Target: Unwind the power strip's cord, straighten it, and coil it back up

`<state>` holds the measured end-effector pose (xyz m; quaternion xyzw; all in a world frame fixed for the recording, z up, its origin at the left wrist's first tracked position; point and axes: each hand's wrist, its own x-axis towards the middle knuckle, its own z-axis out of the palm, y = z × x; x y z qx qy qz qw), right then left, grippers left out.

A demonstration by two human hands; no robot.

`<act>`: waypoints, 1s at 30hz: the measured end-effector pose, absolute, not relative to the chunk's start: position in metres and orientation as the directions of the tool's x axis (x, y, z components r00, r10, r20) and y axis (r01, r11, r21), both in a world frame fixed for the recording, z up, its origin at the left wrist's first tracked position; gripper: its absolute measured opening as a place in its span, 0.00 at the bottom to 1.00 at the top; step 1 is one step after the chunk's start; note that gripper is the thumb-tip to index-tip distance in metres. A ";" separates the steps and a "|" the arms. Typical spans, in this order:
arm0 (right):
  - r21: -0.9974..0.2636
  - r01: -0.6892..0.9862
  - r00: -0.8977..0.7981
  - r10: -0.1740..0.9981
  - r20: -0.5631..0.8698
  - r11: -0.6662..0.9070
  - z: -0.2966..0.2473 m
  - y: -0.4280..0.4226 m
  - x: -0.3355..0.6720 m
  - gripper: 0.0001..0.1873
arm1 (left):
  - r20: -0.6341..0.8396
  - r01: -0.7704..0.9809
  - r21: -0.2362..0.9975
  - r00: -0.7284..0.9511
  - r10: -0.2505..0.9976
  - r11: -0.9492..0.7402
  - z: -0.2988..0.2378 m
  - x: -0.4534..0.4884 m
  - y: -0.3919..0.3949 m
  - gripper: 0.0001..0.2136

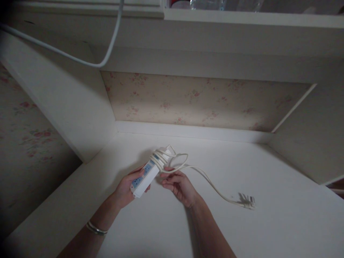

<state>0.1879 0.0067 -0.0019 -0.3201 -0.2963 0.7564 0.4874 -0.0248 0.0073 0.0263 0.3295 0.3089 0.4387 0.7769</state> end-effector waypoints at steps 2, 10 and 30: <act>-0.756 -0.558 -0.342 0.925 -0.166 -0.342 -0.002 0.007 0.187 0.16 | -0.212 -0.475 0.780 0.413 0.886 0.409 0.025 -0.025 0.008 0.16; -0.705 -0.673 -0.112 0.973 -0.202 -0.224 -0.010 0.016 0.185 0.11 | -0.220 -0.332 0.820 0.570 0.792 0.467 0.025 -0.029 0.003 0.18; -0.690 -0.712 0.259 0.962 -0.084 0.132 -0.005 0.022 0.210 0.15 | -0.260 -0.290 0.865 0.439 0.860 0.409 0.027 -0.022 0.005 0.19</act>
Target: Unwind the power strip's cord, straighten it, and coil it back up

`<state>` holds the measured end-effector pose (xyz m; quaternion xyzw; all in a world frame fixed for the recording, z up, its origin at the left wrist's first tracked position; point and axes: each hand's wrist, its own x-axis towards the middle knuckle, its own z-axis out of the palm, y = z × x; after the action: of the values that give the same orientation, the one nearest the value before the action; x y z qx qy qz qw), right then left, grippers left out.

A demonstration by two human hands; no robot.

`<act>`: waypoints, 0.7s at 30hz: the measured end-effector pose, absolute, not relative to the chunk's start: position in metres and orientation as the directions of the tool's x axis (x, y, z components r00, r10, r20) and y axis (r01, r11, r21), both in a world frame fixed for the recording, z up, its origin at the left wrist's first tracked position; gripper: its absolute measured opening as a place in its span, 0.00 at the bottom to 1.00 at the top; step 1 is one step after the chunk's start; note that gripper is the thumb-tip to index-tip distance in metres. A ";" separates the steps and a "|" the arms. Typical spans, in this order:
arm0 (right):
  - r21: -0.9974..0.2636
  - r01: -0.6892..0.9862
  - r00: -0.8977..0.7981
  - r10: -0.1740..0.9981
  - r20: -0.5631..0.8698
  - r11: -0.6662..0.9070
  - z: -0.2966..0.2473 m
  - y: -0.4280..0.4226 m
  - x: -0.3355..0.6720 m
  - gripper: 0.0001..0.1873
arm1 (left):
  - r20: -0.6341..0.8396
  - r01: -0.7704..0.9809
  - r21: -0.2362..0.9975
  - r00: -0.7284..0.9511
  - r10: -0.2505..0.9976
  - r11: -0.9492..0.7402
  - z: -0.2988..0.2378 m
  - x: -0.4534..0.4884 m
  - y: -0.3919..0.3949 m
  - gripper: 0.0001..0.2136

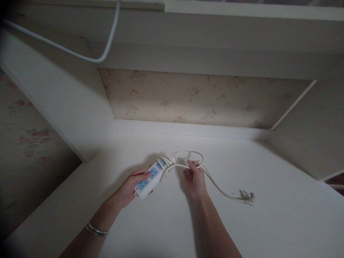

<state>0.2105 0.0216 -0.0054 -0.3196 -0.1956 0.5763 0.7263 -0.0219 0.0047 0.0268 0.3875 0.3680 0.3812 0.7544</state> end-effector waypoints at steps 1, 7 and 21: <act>-0.677 -0.726 0.223 0.973 -0.067 0.119 -0.005 0.020 0.209 0.16 | -0.255 -0.320 0.860 0.406 0.878 0.397 0.027 -0.021 0.006 0.19; -0.631 -0.758 -0.126 0.987 -0.103 -0.163 0.004 0.009 0.188 0.09 | -0.226 -0.461 0.817 0.297 0.928 0.347 0.026 -0.021 0.009 0.16; -0.823 -0.515 -0.231 0.963 -0.136 -0.240 -0.006 0.007 0.169 0.15 | -0.197 -0.435 0.815 0.411 0.890 0.382 0.032 -0.016 0.003 0.16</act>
<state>0.1694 0.0072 -0.0065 -0.3380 -0.3313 0.7113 0.5197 -0.0162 0.0029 0.0316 0.3484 0.3265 0.4332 0.7644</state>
